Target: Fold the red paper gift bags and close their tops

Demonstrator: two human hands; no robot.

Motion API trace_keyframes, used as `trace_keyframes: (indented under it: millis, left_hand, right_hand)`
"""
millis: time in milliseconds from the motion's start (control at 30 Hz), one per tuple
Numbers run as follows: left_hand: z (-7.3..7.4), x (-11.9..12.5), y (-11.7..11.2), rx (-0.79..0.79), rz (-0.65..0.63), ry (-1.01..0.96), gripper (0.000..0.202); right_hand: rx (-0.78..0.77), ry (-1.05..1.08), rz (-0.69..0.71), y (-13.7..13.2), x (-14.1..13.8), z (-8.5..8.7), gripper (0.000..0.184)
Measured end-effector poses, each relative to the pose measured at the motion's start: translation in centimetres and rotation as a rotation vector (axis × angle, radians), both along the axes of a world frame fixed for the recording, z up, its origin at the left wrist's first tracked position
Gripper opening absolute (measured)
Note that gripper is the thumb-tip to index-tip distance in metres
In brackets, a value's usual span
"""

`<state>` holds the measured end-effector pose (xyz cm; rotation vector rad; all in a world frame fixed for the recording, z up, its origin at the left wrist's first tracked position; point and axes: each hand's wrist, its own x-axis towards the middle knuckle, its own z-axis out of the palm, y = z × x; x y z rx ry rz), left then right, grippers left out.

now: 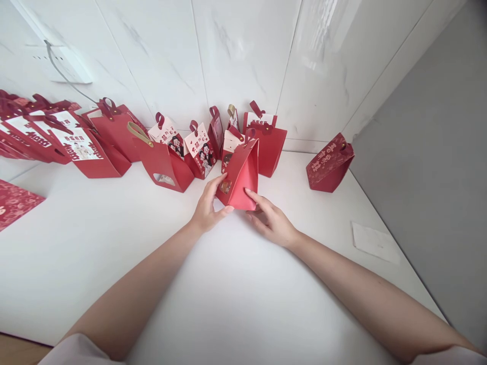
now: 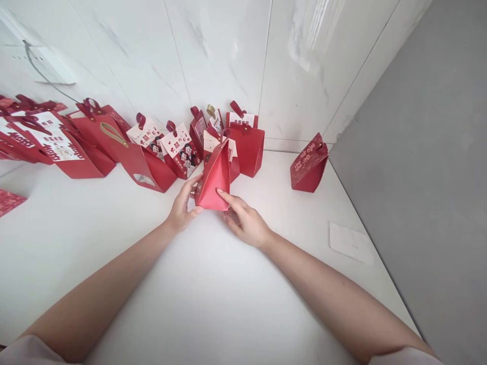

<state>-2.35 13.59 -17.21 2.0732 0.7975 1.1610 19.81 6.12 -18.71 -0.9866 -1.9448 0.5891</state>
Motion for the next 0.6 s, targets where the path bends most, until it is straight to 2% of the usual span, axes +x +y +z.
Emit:
trace_keyframes:
  millis: [133,267,400,600]
  left_hand:
    - [0.1,0.26,-0.22,-0.079,-0.179,-0.125,0.078]
    - [-0.26,0.3,-0.11,-0.125,-0.232,-0.11,0.068]
    - [-0.73,0.12,0.12,-0.147,-0.274,-0.073,0.074]
    - [0.08,0.18,-0.45,-0.008,-0.253,0.104,0.101]
  right_hand:
    - [0.064,0.029,-0.009,-0.13,-0.18,-0.02,0.084]
    - [0.041,0.016,-0.042,0.19,0.06,-0.41,0.086]
    - [0.036,-0.002,-0.081,0.48,0.34,-0.63,0.086]
    - [-0.011,0.059,-0.079,0.4,0.18,0.0,0.085]
